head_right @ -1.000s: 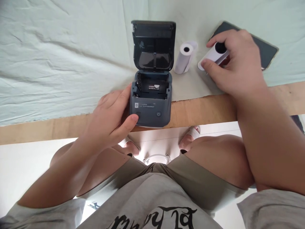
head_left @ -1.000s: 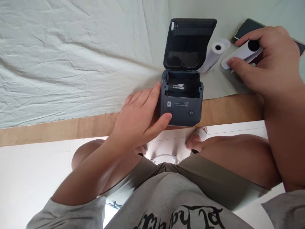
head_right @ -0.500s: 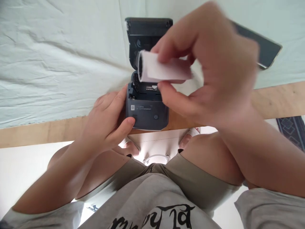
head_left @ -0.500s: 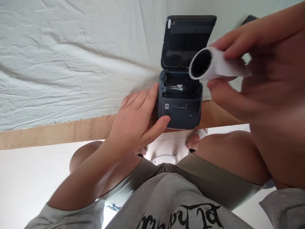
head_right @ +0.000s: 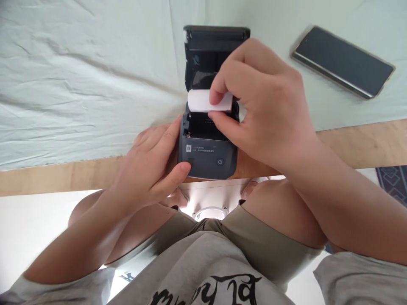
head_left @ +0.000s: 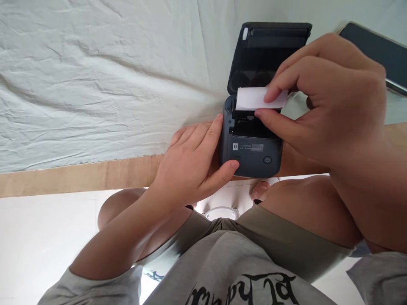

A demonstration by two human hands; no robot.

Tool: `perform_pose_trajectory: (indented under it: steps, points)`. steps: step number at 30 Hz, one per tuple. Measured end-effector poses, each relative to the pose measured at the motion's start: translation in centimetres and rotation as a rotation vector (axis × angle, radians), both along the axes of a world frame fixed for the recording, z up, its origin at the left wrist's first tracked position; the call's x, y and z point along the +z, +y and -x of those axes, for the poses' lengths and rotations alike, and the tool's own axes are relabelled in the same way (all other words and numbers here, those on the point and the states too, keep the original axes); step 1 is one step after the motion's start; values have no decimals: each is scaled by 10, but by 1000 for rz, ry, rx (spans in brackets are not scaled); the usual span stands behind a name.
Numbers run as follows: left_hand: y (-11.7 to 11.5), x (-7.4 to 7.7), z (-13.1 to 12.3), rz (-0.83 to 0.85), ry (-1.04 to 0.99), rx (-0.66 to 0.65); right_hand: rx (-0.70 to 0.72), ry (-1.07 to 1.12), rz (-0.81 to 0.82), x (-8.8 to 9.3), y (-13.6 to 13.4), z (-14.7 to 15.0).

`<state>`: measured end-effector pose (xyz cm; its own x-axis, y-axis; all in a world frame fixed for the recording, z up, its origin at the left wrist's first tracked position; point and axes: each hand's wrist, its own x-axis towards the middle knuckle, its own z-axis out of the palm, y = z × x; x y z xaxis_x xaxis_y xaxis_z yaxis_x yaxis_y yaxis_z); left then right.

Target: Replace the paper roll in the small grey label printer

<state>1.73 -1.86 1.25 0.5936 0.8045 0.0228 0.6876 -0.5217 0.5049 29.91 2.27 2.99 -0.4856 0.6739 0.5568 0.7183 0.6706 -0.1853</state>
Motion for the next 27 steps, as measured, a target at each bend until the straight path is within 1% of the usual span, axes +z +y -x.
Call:
perform_pose_trajectory:
  steps: [7,15,18,22,25,27]
  points:
    - [0,0,-1,7,5,6,-17,4,108,1,2,2]
    - [0,0,-2,-10,19,4,30,63,117,-1,-1,-2]
    - [1,1,-3,-7,3,9,70,65,110,2,-6,-1]
    - [2,6,-3,35,-37,31,113,132,127,7,-19,4]
    - [4,10,-5,57,-108,60,167,139,182,6,-29,6]
    - [5,12,-8,67,-138,99,210,123,182,3,-33,5]
